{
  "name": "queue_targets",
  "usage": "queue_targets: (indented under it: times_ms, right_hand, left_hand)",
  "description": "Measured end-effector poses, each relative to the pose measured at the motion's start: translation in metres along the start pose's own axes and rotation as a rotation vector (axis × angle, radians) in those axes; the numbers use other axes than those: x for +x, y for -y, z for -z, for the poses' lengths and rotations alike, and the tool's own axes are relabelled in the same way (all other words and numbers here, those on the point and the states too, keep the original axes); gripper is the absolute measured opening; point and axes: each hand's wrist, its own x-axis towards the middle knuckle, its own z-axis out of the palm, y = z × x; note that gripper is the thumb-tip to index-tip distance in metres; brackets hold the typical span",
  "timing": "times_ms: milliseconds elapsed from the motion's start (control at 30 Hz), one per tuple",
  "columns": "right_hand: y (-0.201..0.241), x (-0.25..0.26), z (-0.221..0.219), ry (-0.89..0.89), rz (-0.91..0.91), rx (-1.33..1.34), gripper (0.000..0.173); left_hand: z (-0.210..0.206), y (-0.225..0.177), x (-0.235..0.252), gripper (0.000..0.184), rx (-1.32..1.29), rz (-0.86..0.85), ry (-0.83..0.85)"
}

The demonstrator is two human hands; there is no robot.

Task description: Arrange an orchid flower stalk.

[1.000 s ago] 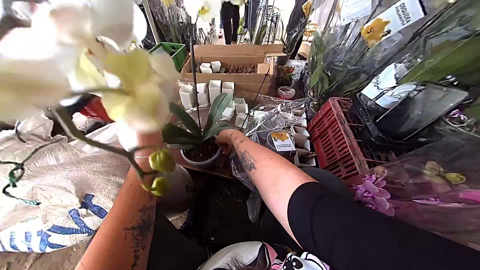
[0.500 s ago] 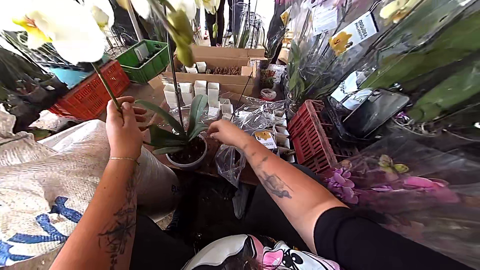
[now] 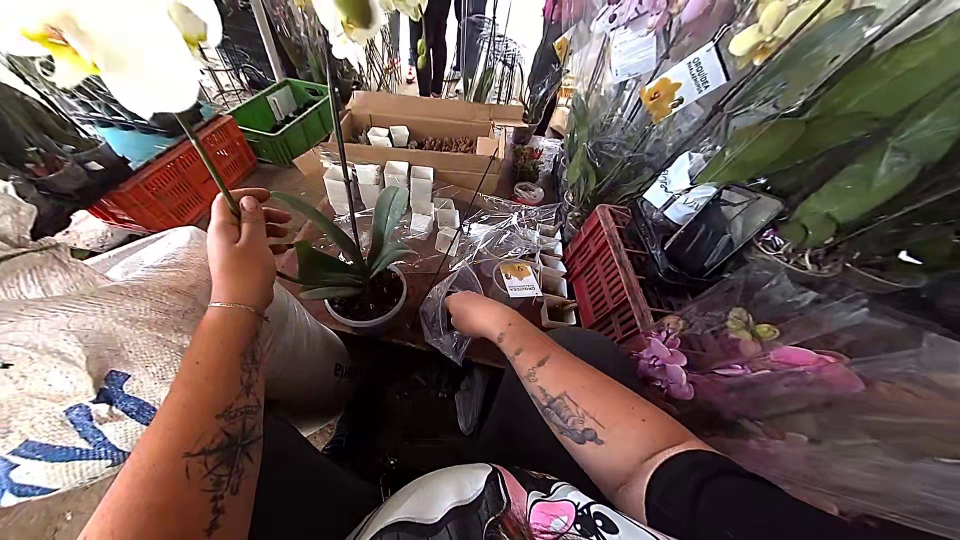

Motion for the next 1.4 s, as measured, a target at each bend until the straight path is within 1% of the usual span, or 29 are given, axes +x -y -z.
queue_targets:
  times_ms: [67, 133, 200, 333, 400, 500, 600, 700, 833, 967, 1067, 1133, 1167, 1267, 1367, 1400]
  right_hand:
    - [-0.003, 0.022, -0.012, 0.04, 0.045, -0.086, 0.027]
    - [-0.009, 0.044, -0.026, 0.037, 0.018, -0.085, 0.032]
    - [-0.02, 0.064, -0.044, -0.042, -0.043, -0.005, 0.043]
    - [-0.03, 0.089, -0.073, -0.205, -0.03, 0.016, 0.058]
    - [-0.025, 0.09, -0.074, -0.222, -0.032, -0.01, 0.058]
    - [-0.018, 0.087, -0.075, -0.203, -0.038, -0.034, 0.057]
    - [-0.02, 0.087, -0.078, -0.155, -0.026, -0.007, 0.065]
    - [-0.025, 0.091, -0.079, -0.14, -0.019, 0.079, 0.065]
    - [-0.029, 0.093, -0.08, -0.097, -0.069, 0.108, 0.08]
    - [-0.025, 0.09, -0.086, -0.102, -0.04, 0.106, 0.078]
    - [-0.03, 0.095, -0.095, -0.087, -0.004, 0.107, 0.083]
    - [-0.036, 0.1, -0.097, -0.089, 0.018, 0.142, 0.082]
    - [-0.038, 0.101, -0.096, -0.094, 0.026, 0.172, 0.077]
    - [-0.042, 0.097, -0.085, -0.142, 0.028, 0.317, 0.055]
    - [-0.046, 0.097, -0.076, -0.213, -0.033, 0.619, 0.042]
    - [-0.047, 0.095, -0.075, -0.235, -0.078, 0.776, 0.04]
  left_hand:
    - [0.002, 0.003, 0.0, 0.032, -0.003, -0.022, 0.017]
    - [0.004, 0.004, 0.002, 0.032, -0.013, -0.032, 0.025]
    - [0.004, 0.005, 0.003, 0.031, -0.032, -0.027, 0.023]
    - [0.008, 0.006, 0.004, 0.031, -0.044, -0.013, 0.025]
    - [0.009, 0.008, 0.005, 0.031, -0.046, -0.008, 0.026]
    - [0.011, 0.009, 0.006, 0.031, -0.047, -0.013, 0.032]
    - [0.013, 0.009, 0.005, 0.032, -0.031, -0.019, 0.045]
    - [0.014, 0.006, 0.004, 0.035, -0.016, -0.012, 0.066]
    - [0.015, 0.007, 0.003, 0.036, -0.011, -0.013, 0.068]
    - [0.014, 0.01, 0.005, 0.034, -0.029, -0.008, 0.061]
    - [0.014, 0.01, 0.005, 0.034, -0.03, -0.016, 0.058]
    - [0.014, 0.01, 0.005, 0.034, -0.032, -0.019, 0.055]
    - [0.014, 0.01, 0.005, 0.034, -0.032, -0.019, 0.057]
    - [0.015, 0.012, 0.005, 0.034, -0.04, -0.021, 0.062]
    - [0.016, 0.013, 0.007, 0.034, -0.044, -0.013, 0.057]
    - [0.016, 0.013, 0.007, 0.034, -0.044, -0.01, 0.058]
